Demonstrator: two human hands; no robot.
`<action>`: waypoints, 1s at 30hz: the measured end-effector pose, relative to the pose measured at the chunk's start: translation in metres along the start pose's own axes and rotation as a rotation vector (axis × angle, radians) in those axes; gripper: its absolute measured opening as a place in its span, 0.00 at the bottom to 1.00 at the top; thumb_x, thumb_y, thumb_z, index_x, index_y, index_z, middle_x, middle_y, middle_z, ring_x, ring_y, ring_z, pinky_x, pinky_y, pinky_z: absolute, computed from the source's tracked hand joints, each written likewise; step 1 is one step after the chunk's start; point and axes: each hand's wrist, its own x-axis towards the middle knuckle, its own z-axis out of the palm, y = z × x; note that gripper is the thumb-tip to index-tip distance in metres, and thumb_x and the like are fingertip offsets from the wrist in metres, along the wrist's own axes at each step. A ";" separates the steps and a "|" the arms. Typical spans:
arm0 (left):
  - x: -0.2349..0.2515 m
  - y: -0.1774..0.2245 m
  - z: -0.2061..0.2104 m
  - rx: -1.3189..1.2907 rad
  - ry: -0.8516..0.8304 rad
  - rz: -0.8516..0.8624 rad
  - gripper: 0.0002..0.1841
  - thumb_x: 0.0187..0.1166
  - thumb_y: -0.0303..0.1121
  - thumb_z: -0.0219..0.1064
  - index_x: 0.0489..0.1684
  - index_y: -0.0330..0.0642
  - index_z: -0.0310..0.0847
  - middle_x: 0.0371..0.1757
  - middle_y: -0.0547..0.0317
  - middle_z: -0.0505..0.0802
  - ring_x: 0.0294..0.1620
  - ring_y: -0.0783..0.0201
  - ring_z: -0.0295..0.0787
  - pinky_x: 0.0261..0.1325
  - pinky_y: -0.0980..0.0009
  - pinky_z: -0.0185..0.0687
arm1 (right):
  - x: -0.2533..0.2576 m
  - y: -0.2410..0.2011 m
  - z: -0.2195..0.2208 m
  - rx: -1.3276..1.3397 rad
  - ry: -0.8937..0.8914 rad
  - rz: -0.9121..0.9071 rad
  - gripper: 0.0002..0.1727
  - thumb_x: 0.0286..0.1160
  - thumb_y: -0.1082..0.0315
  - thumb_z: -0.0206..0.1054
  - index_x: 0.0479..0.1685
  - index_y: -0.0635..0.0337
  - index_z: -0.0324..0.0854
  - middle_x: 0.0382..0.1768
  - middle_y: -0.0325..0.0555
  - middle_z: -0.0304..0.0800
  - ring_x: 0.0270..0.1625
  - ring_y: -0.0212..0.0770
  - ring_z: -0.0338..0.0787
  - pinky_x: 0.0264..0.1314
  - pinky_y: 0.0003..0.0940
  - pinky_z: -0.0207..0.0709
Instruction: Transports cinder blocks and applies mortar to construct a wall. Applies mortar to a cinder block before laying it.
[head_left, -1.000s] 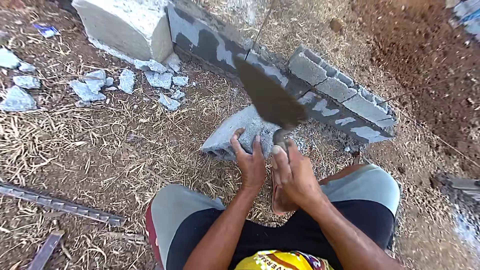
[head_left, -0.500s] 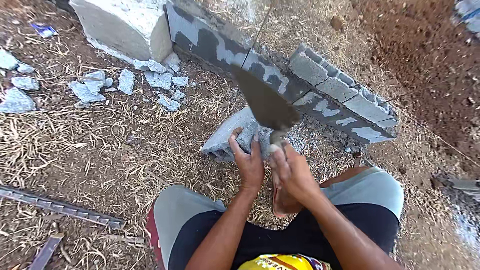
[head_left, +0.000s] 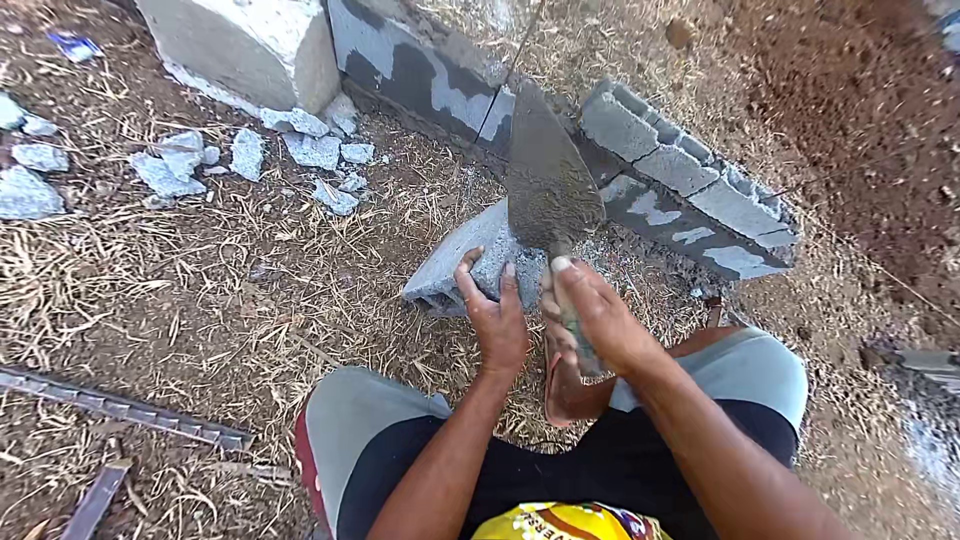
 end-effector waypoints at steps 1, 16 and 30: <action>0.002 0.001 0.000 0.007 -0.001 0.008 0.28 0.83 0.31 0.67 0.81 0.44 0.62 0.74 0.55 0.80 0.68 0.64 0.84 0.67 0.64 0.85 | -0.001 -0.008 -0.006 0.029 -0.012 0.024 0.25 0.96 0.46 0.35 0.52 0.55 0.72 0.22 0.38 0.76 0.12 0.31 0.74 0.12 0.26 0.77; -0.020 -0.005 0.005 0.087 -0.036 -0.019 0.28 0.81 0.32 0.70 0.80 0.41 0.65 0.70 0.53 0.83 0.60 0.68 0.87 0.61 0.69 0.87 | -0.003 -0.005 0.003 -0.215 0.075 -0.047 0.24 0.96 0.49 0.39 0.54 0.58 0.74 0.20 0.41 0.77 0.14 0.37 0.78 0.16 0.33 0.81; -0.017 0.006 -0.008 0.102 -0.161 -0.169 0.30 0.83 0.34 0.69 0.85 0.50 0.62 0.77 0.57 0.81 0.67 0.64 0.86 0.65 0.62 0.88 | 0.074 -0.043 -0.092 -0.430 0.360 -0.159 0.23 0.85 0.51 0.64 0.64 0.59 0.71 0.37 0.43 0.83 0.31 0.37 0.87 0.34 0.38 0.87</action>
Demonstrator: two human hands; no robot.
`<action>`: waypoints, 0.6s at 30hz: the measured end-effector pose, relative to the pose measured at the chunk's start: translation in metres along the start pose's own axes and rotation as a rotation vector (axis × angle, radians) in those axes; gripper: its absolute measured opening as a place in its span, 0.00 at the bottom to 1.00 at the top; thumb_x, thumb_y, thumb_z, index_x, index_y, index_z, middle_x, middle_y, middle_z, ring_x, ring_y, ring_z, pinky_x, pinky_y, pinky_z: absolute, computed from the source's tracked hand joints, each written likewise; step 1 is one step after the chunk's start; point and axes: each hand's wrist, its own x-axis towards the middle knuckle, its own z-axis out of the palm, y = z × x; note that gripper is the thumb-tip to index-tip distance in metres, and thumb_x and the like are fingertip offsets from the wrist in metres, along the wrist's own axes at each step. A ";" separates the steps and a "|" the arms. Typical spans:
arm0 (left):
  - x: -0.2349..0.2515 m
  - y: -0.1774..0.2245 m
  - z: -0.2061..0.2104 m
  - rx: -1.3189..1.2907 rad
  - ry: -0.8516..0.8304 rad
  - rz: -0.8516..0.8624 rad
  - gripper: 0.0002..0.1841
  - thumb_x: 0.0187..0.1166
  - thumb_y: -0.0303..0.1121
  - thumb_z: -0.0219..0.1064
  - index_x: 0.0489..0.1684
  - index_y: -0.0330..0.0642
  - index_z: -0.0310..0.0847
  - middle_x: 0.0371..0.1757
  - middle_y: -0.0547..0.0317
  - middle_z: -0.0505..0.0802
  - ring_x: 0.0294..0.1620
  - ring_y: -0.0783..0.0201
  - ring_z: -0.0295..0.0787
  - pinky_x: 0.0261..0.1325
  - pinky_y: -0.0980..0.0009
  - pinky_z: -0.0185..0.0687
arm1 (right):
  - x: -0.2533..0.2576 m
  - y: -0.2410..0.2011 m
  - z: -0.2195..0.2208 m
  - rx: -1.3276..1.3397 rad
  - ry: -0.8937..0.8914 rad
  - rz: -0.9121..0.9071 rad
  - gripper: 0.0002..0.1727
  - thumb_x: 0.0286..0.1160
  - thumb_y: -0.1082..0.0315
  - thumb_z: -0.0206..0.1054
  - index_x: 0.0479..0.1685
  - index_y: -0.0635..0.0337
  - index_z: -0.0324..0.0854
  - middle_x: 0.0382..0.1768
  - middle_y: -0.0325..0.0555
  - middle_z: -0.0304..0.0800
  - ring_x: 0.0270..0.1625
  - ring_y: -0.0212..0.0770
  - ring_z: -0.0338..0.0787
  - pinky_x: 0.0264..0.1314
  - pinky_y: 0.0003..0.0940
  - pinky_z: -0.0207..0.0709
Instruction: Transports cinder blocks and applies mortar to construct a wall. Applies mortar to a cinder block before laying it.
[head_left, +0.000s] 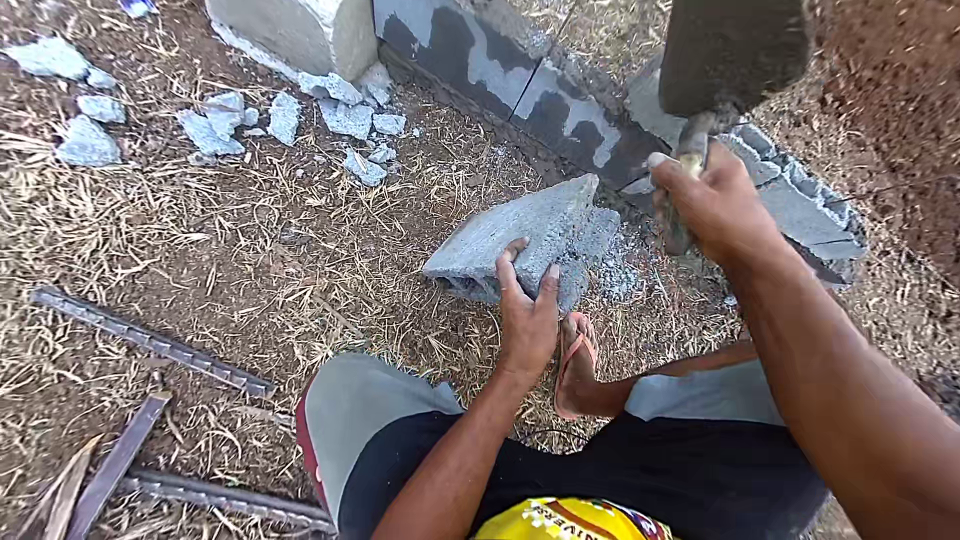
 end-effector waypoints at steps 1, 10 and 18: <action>0.003 0.004 -0.006 0.034 -0.045 -0.036 0.32 0.84 0.36 0.68 0.86 0.53 0.60 0.77 0.57 0.81 0.67 0.63 0.86 0.66 0.60 0.87 | 0.013 0.008 0.002 0.004 -0.009 0.029 0.25 0.87 0.51 0.63 0.70 0.61 0.70 0.49 0.47 0.87 0.45 0.40 0.91 0.48 0.41 0.89; 0.026 0.028 -0.070 -0.212 -0.445 -0.174 0.35 0.87 0.29 0.59 0.94 0.61 0.52 0.87 0.57 0.72 0.80 0.53 0.76 0.78 0.49 0.78 | 0.039 0.029 0.069 0.207 -0.166 0.054 0.27 0.84 0.44 0.64 0.65 0.58 0.75 0.43 0.44 0.88 0.42 0.37 0.91 0.46 0.39 0.88; 0.069 0.007 -0.123 0.063 0.293 -0.520 0.22 0.95 0.47 0.48 0.79 0.44 0.63 0.47 0.46 0.91 0.43 0.53 0.93 0.49 0.56 0.91 | 0.049 0.036 0.063 0.038 -0.127 0.155 0.34 0.85 0.33 0.55 0.50 0.60 0.81 0.37 0.49 0.85 0.40 0.45 0.87 0.47 0.52 0.82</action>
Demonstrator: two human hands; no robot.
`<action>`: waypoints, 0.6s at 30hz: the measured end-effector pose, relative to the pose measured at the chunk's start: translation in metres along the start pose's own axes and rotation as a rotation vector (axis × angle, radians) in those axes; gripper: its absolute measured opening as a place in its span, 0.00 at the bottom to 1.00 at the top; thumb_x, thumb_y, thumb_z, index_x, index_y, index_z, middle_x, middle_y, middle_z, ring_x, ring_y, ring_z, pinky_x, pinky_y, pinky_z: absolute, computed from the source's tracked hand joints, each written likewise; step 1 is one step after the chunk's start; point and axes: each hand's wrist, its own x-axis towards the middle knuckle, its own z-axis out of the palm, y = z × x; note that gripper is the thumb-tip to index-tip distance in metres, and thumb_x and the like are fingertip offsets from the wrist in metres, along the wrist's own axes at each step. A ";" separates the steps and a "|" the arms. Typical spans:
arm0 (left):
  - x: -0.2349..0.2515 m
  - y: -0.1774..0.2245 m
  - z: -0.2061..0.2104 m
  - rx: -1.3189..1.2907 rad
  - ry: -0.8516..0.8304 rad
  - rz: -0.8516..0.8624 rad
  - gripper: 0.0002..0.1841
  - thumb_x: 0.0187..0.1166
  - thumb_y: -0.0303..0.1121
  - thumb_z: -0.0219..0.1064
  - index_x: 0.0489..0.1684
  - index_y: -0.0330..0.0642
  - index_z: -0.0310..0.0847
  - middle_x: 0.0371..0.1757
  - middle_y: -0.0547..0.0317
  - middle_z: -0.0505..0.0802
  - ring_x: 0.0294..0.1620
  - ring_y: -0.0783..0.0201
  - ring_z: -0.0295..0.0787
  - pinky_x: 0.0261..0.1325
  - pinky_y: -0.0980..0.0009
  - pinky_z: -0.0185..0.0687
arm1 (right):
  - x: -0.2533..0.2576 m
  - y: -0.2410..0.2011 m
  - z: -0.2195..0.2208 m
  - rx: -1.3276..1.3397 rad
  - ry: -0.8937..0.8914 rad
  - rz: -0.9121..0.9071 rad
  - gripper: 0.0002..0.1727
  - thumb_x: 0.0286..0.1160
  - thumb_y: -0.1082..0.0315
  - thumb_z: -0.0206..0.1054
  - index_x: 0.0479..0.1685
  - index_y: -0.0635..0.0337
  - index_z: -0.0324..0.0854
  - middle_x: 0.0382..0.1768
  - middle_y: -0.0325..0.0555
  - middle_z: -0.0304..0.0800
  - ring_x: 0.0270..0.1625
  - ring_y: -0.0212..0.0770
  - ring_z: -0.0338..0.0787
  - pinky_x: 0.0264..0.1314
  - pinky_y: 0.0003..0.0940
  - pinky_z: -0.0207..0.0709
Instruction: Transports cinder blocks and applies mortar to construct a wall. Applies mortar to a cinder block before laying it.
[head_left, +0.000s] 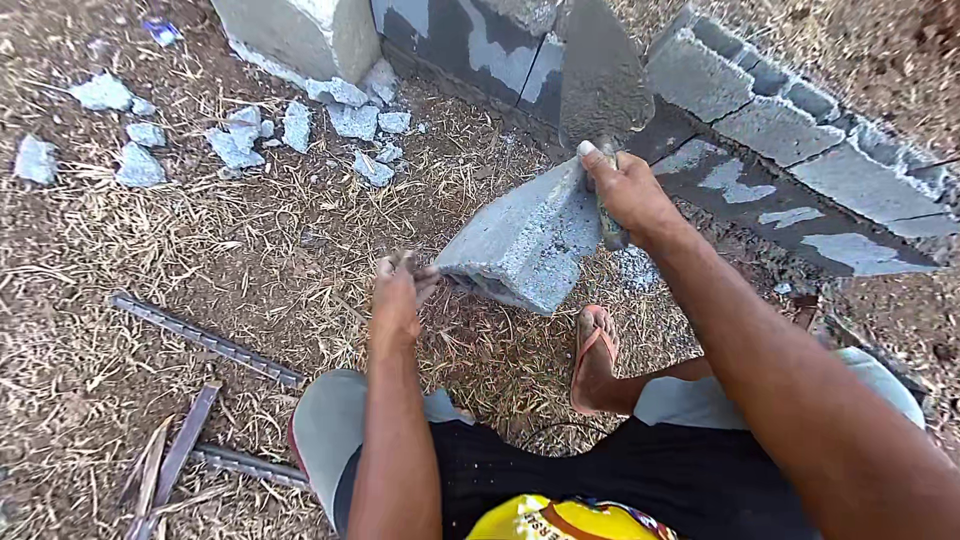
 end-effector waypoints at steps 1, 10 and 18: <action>0.008 -0.012 0.010 -0.022 0.048 -0.080 0.26 0.94 0.50 0.48 0.83 0.46 0.60 0.54 0.43 0.89 0.48 0.50 0.92 0.51 0.54 0.89 | -0.001 0.002 -0.003 0.004 -0.002 0.013 0.34 0.85 0.33 0.54 0.49 0.59 0.81 0.37 0.48 0.85 0.39 0.44 0.87 0.46 0.50 0.82; 0.000 -0.064 0.078 -0.494 0.193 -0.378 0.30 0.89 0.52 0.56 0.82 0.42 0.62 0.74 0.41 0.79 0.69 0.46 0.81 0.63 0.49 0.82 | -0.009 0.048 -0.044 0.052 -0.168 0.132 0.24 0.87 0.45 0.60 0.62 0.58 0.77 0.40 0.45 0.88 0.37 0.37 0.89 0.43 0.39 0.86; -0.020 -0.114 0.124 -0.553 0.047 -0.390 0.28 0.85 0.53 0.64 0.75 0.43 0.73 0.63 0.43 0.88 0.62 0.48 0.88 0.60 0.45 0.86 | -0.033 0.123 -0.069 0.110 -0.209 0.159 0.20 0.81 0.51 0.67 0.63 0.53 0.77 0.37 0.38 0.89 0.34 0.31 0.89 0.38 0.31 0.86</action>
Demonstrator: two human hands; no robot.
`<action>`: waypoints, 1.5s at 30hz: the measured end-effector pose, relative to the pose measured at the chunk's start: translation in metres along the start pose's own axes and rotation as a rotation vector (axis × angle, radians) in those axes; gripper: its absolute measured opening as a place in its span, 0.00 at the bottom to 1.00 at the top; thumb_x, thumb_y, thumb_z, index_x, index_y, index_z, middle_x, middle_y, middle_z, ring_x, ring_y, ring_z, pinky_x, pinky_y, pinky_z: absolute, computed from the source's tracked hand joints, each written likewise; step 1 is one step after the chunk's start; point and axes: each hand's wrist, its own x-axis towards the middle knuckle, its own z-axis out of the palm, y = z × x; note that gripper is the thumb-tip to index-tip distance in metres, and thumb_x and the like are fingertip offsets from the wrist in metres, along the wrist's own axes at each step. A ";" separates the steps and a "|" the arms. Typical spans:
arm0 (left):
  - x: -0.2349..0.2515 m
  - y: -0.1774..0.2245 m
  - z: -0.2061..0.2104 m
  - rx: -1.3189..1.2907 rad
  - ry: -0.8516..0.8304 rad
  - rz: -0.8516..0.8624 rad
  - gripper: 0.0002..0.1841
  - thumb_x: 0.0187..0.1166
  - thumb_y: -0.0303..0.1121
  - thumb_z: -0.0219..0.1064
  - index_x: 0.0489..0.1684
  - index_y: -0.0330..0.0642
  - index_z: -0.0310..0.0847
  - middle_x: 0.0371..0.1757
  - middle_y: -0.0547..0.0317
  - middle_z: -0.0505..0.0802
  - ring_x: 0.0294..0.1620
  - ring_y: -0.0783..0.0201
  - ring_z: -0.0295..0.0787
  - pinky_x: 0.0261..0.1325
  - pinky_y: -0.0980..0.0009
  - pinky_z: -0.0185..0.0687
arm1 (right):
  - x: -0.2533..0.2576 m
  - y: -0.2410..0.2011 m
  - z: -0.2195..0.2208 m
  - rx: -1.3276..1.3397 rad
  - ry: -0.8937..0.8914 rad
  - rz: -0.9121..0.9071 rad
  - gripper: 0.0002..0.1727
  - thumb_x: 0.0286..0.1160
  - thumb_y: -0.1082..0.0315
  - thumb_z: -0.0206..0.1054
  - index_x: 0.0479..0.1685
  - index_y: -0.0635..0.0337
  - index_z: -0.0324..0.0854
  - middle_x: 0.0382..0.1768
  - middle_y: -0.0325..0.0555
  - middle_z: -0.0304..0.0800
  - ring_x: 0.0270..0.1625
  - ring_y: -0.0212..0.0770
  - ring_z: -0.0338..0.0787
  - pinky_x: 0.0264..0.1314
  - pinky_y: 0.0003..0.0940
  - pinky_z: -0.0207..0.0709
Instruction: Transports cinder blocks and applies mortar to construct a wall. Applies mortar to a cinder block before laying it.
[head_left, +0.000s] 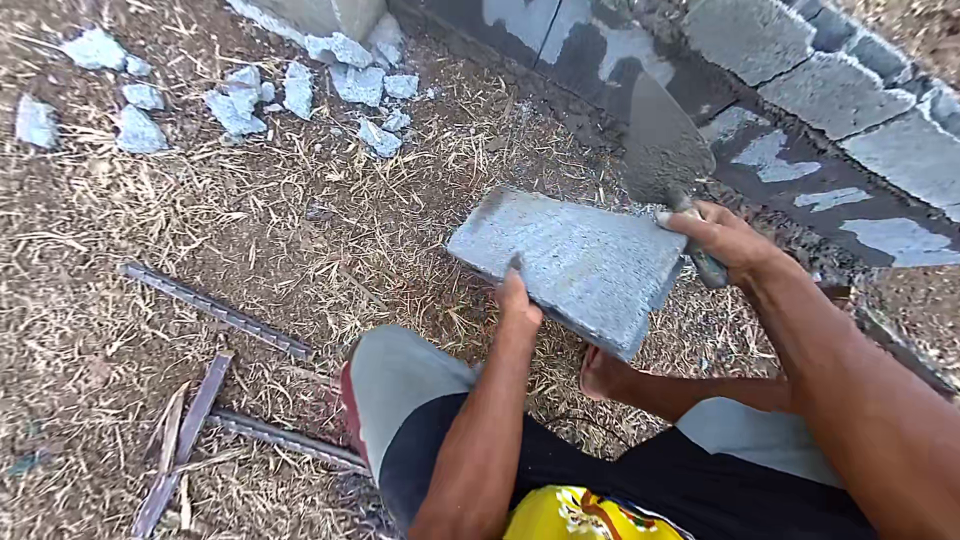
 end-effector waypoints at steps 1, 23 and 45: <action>0.000 -0.004 0.000 0.030 0.031 0.011 0.28 0.85 0.51 0.65 0.75 0.40 0.73 0.63 0.42 0.88 0.62 0.47 0.88 0.61 0.46 0.86 | -0.003 0.008 -0.002 -0.006 -0.009 0.011 0.21 0.81 0.51 0.67 0.65 0.52 0.76 0.38 0.38 0.89 0.34 0.30 0.89 0.37 0.31 0.86; 0.111 0.152 -0.077 0.176 0.296 0.686 0.29 0.81 0.43 0.72 0.77 0.38 0.72 0.64 0.44 0.90 0.63 0.54 0.90 0.65 0.52 0.88 | 0.151 0.035 0.214 0.273 -0.234 -0.114 0.26 0.77 0.65 0.72 0.71 0.66 0.72 0.48 0.54 0.88 0.45 0.43 0.90 0.51 0.44 0.87; 0.131 0.043 -0.005 -0.213 0.295 0.433 0.36 0.90 0.63 0.46 0.87 0.46 0.60 0.87 0.48 0.71 0.86 0.52 0.67 0.83 0.48 0.69 | 0.127 0.062 0.147 -0.261 0.156 -0.053 0.29 0.85 0.51 0.64 0.75 0.62 0.75 0.48 0.62 0.91 0.50 0.60 0.92 0.57 0.64 0.82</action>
